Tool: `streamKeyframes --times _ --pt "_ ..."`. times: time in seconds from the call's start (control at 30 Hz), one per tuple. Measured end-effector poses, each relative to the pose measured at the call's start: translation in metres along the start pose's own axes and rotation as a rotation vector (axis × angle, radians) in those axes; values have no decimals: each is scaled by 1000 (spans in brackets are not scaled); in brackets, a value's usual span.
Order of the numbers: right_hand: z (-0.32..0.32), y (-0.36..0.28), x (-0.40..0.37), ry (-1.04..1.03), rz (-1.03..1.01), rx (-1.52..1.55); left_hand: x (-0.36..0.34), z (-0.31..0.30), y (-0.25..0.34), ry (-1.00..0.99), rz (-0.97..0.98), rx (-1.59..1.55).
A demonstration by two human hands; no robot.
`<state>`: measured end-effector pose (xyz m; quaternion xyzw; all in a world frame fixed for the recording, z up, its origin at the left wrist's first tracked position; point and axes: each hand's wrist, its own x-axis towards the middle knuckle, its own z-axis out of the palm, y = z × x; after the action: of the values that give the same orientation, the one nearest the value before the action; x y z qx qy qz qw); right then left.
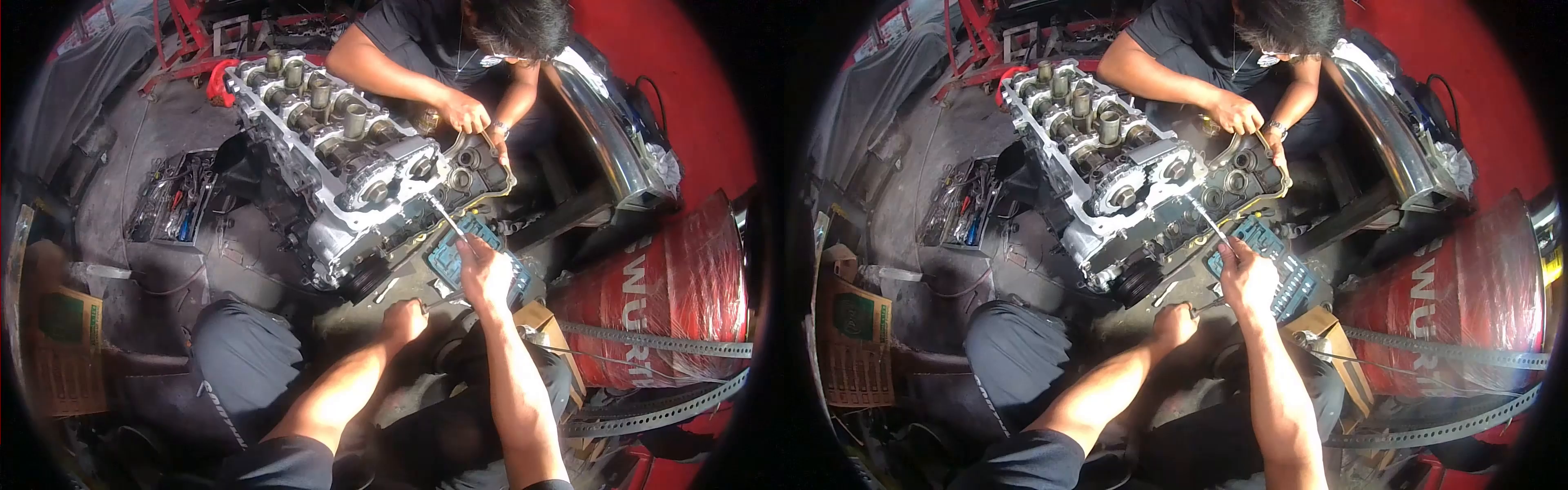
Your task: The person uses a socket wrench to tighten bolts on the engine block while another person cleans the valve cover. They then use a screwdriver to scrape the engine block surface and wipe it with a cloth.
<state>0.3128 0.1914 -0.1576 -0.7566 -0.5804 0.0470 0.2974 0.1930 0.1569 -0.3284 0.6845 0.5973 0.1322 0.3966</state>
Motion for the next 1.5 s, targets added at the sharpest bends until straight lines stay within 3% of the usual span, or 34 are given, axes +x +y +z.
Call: streamKeyframes --times 0.17,0.7,0.8,1.0,1.1,1.13,1.33,1.5 --pt "1 1 -1 6 15 50 -13 -13 11 -62 -104 58" --pt "-4 -2 2 -70 72 79 -22 -38 19 -147 -82 132" --pt "-4 -2 2 -91 88 85 -24 -43 23 -204 -156 174" --pt "-8 -1 2 -72 56 56 10 -6 2 -122 5 -233" --pt "-9 2 -6 -76 114 132 18 8 -11 56 159 -219" --pt "-10 7 -8 -126 161 157 20 3 -16 -68 128 -194" --pt "-9 19 -33 -222 235 227 -38 -31 -35 -294 40 -45" --pt "8 16 -38 -270 255 398 -80 -90 -37 -290 9 93"
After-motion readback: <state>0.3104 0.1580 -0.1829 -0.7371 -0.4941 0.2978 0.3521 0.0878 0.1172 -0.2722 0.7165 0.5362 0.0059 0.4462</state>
